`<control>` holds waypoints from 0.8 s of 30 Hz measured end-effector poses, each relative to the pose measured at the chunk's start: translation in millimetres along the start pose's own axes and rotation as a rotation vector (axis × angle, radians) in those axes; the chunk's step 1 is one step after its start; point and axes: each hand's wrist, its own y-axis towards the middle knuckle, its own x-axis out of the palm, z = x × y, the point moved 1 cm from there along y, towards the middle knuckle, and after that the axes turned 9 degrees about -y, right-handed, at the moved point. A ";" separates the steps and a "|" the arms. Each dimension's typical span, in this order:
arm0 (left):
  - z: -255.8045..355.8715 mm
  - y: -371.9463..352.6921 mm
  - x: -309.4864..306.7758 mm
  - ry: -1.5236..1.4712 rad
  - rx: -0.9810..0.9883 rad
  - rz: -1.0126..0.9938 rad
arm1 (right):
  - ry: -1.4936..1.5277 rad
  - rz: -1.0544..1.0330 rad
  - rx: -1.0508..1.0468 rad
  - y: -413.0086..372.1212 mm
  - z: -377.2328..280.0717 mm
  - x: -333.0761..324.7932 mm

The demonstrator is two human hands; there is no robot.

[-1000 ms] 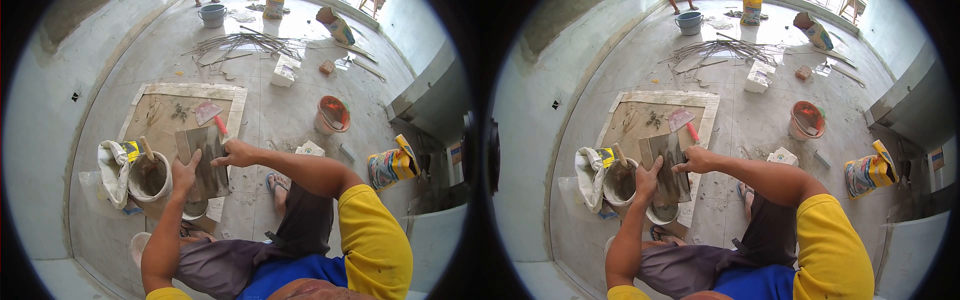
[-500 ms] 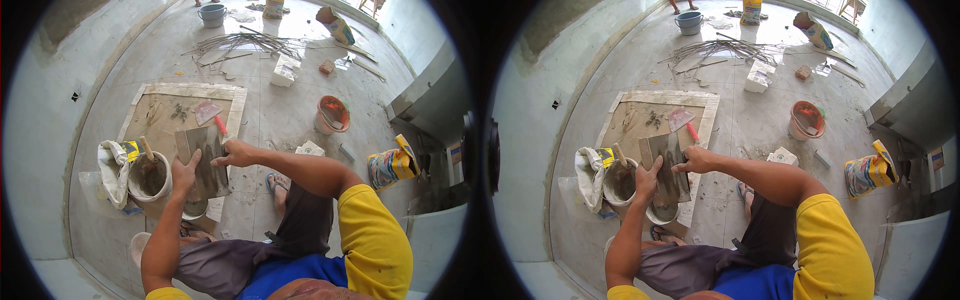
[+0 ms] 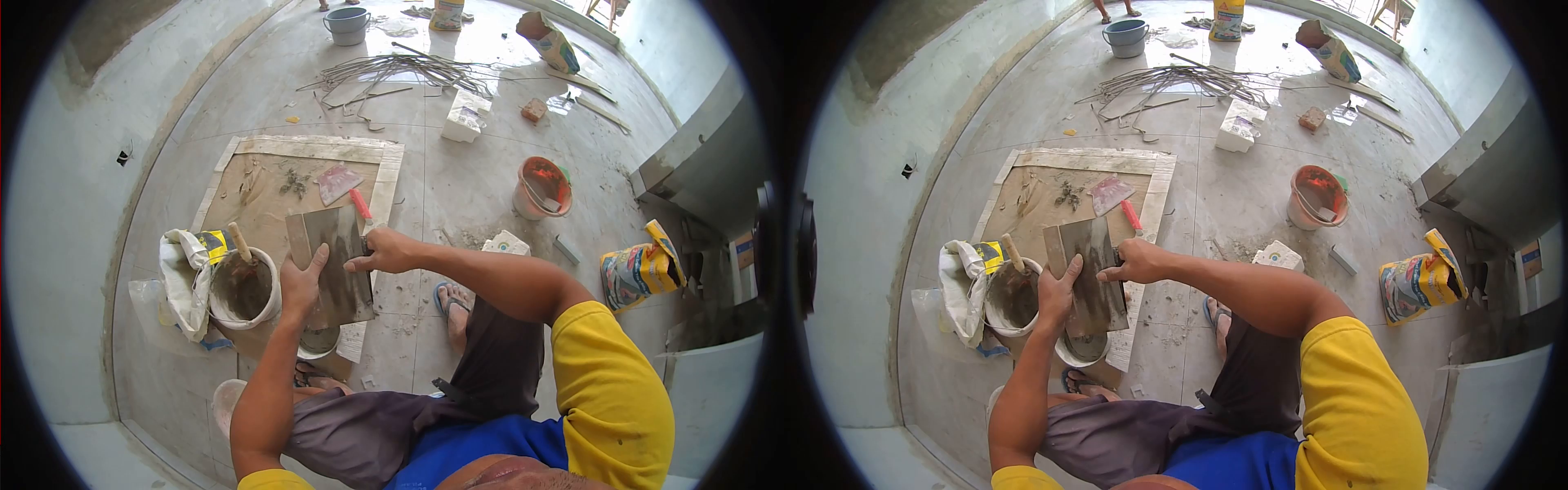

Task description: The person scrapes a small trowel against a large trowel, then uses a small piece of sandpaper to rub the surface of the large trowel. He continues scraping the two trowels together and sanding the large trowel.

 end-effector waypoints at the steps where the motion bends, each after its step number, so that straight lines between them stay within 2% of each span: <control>1: 0.2 -0.1 0.1 0.002 -0.001 -0.001 | 0.000 0.002 0.003 -0.5 -0.8 -0.6; 24: -0.8 -0.1 -1.3 0.011 0.008 -0.002 | -0.014 -0.004 -0.007 1.0 0.9 1.2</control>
